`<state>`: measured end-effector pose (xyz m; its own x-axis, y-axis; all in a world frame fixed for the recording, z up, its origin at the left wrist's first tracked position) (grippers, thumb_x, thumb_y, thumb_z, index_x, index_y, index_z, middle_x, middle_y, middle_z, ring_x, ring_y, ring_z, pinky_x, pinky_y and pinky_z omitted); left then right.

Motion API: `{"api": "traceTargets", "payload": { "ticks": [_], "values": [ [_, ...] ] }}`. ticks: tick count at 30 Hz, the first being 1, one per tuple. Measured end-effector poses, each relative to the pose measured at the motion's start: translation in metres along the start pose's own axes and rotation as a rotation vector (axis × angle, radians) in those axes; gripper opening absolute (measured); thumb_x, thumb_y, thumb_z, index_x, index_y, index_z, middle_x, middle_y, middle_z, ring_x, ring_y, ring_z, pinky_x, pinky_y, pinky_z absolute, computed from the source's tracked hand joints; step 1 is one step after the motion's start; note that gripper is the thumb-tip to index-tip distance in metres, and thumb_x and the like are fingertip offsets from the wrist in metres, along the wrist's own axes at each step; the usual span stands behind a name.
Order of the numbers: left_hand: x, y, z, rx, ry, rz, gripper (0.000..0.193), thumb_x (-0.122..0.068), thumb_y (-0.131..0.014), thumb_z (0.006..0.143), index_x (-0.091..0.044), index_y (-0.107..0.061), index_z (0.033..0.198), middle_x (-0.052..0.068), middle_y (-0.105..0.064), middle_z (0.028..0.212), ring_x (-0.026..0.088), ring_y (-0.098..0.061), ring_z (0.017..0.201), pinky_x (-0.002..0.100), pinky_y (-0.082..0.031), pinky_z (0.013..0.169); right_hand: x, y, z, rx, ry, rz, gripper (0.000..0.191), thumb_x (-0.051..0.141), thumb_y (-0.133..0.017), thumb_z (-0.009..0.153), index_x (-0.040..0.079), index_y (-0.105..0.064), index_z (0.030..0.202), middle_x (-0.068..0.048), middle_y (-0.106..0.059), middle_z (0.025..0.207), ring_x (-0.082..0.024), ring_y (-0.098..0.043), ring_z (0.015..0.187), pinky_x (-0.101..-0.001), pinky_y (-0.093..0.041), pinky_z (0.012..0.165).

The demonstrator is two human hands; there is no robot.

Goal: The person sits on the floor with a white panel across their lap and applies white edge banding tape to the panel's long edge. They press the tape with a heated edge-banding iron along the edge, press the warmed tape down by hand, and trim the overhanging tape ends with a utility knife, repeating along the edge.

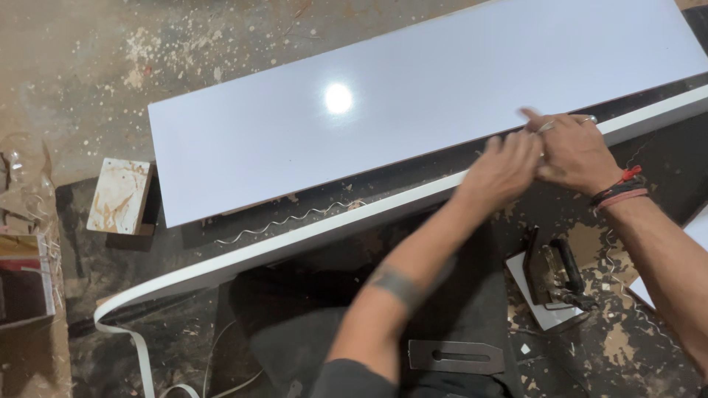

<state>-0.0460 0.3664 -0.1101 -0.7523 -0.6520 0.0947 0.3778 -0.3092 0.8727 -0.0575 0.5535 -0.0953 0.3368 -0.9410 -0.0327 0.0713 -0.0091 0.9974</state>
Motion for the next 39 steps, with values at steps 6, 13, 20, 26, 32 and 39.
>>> {"api": "traceTargets", "payload": {
  "ticks": [6, 13, 20, 26, 32, 39],
  "values": [
    [0.053, 0.035, -0.063, -0.307, 0.119, -0.238, 0.058, -0.009, -0.054, 0.092, 0.004, -0.043, 0.147, 0.023, -0.058, 0.137, 0.036, -0.06, 0.127, 0.054, -0.052, 0.104, 0.001, 0.005, 0.011, 0.114, -0.068, -0.009, 0.117, 0.063, -0.081, 0.063, 0.012, -0.041, 0.16, -0.01, -0.071, 0.126, -0.034, -0.064, 0.123, -0.0544, -0.046, 0.109],
    [0.198, 0.196, -0.281, 0.229, 0.37, -0.196, 0.072, -0.023, -0.081, 0.074, 0.001, -0.053, 0.136, 0.016, -0.069, 0.096, 0.035, -0.067, 0.09, 0.048, -0.053, 0.077, 0.044, 0.027, 0.035, 0.271, 0.082, -0.13, 0.124, 0.084, -0.066, 0.064, 0.014, -0.032, 0.161, -0.017, -0.059, 0.141, -0.037, -0.056, 0.131, -0.0584, -0.033, 0.116],
    [0.204, 0.199, -0.305, 0.315, 0.47, -0.022, 0.046, -0.034, -0.082, 0.08, -0.007, -0.064, 0.113, 0.005, -0.068, 0.09, 0.025, -0.067, 0.084, 0.039, -0.053, 0.071, 0.299, 0.016, 0.066, -0.055, 0.535, 0.314, 0.103, 0.085, -0.047, 0.087, 0.017, -0.028, 0.163, -0.019, -0.038, 0.161, -0.042, -0.034, 0.149, -0.0678, -0.016, 0.121],
    [0.208, 0.198, -0.317, 0.403, 0.512, -0.051, 0.046, -0.035, -0.08, 0.076, -0.009, -0.065, 0.11, 0.006, -0.069, 0.092, 0.026, -0.068, 0.085, 0.04, -0.054, 0.073, 0.309, 0.017, 0.085, 0.217, 0.496, 0.391, 0.051, 0.048, -0.055, 0.095, 0.035, -0.052, 0.144, -0.002, -0.062, 0.145, -0.029, -0.065, 0.123, -0.0486, -0.051, 0.1],
    [0.218, 0.206, -0.339, 0.51, 0.651, 0.037, 0.052, -0.05, -0.08, 0.075, -0.009, -0.065, 0.103, 0.005, -0.072, 0.091, 0.025, -0.07, 0.088, 0.04, -0.055, 0.075, 0.057, 0.029, 0.071, 0.528, -0.329, 0.1, 0.053, 0.051, -0.028, 0.106, 0.03, -0.062, 0.141, -0.014, -0.071, 0.128, -0.031, -0.069, 0.115, -0.0489, -0.061, 0.09],
    [0.214, 0.206, -0.341, 0.428, 0.658, 0.009, 0.039, -0.042, -0.08, 0.075, -0.011, -0.062, 0.09, 0.007, -0.068, 0.08, 0.027, -0.068, 0.082, 0.042, -0.053, 0.073, 0.147, 0.019, 0.1, 0.276, 0.318, 0.214, 0.051, 0.049, -0.031, 0.108, 0.023, -0.069, 0.129, -0.008, -0.067, 0.15, -0.027, -0.075, 0.096, -0.0544, -0.051, 0.107]
  ]
}}
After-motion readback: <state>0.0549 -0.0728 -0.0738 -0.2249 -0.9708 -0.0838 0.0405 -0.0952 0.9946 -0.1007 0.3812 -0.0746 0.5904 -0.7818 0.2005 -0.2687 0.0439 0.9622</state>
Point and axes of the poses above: each hand's wrist, its own z-axis towards the middle knuckle, its own y-axis out of the back of the hand, x = y × z, the point moved 1 cm from there along z, towards the middle knuckle
